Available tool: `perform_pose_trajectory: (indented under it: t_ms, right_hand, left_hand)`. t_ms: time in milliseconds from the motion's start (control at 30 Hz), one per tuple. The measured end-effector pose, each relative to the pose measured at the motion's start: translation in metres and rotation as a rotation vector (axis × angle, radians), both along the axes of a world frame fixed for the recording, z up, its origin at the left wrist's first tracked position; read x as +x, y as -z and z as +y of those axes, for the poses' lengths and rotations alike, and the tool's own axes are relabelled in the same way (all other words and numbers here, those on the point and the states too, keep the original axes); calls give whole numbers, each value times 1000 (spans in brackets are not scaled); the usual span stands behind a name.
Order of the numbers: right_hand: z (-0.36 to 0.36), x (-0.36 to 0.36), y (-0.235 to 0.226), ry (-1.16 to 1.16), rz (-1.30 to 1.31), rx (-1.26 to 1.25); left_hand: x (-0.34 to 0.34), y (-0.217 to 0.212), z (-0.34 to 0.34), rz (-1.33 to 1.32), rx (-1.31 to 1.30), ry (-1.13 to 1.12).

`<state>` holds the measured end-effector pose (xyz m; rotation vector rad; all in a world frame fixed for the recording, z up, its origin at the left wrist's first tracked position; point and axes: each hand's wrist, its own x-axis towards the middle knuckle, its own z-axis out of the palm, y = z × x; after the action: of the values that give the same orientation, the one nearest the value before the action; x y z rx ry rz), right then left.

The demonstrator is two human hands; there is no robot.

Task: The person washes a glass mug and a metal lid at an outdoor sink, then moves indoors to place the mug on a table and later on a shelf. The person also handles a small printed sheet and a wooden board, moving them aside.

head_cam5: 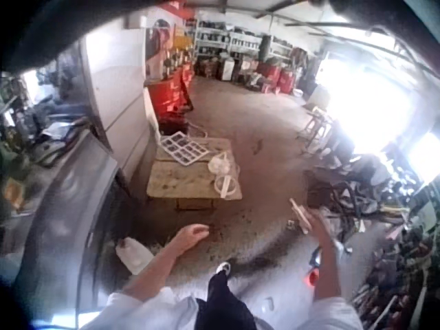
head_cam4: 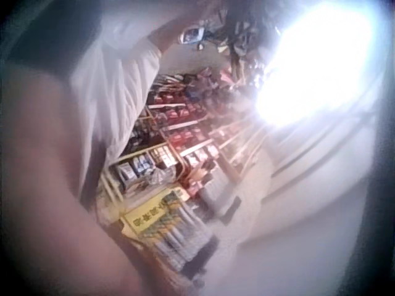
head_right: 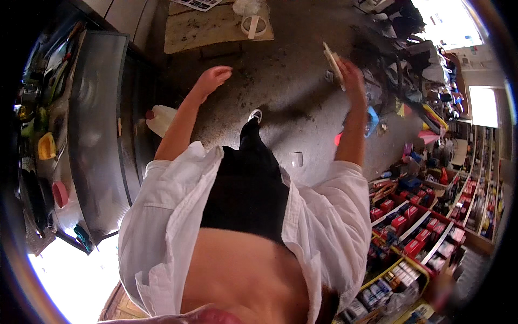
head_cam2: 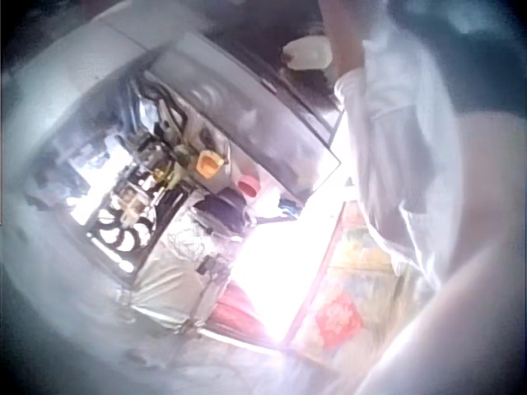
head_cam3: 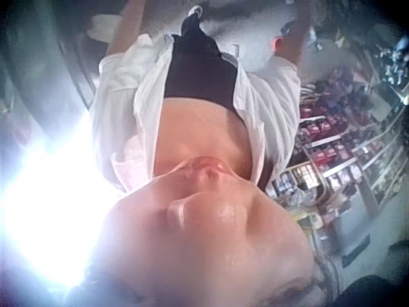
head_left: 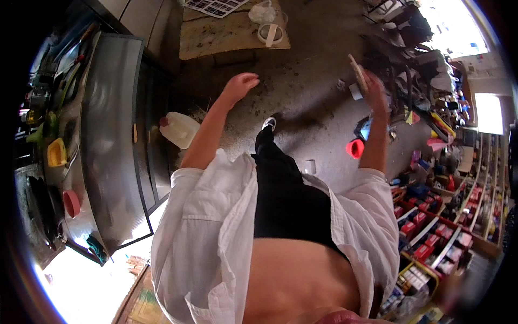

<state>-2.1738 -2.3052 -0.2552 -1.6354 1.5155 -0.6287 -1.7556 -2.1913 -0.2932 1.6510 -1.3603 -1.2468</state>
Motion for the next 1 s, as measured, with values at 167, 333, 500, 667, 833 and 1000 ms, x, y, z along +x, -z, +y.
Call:
perform_pose_trajectory:
  t_ms: [167, 333, 500, 667, 833, 1000]
  right_hand:
    - [-51, 10, 186, 98, 893, -314]
    - [-153, 8, 155, 33, 301, 246]
    - [-242, 4, 8, -2, 169, 54]
    - [-261, 0, 53, 81, -431, 326]
    - [-232, 68, 179, 125, 952, 256]
    - [-305, 131, 46, 92, 177, 228]
  left_hand:
    - [68, 42, -22, -658, 387, 100]
    - [121, 95, -1, -586, 416, -174]
    - [138, 67, -24, -332, 485, -166]
    - [210, 105, -62, -65, 533, -176]
    - [218, 48, -199, -834, 662, 87]
    - [210, 79, -299, -547, 354, -95]
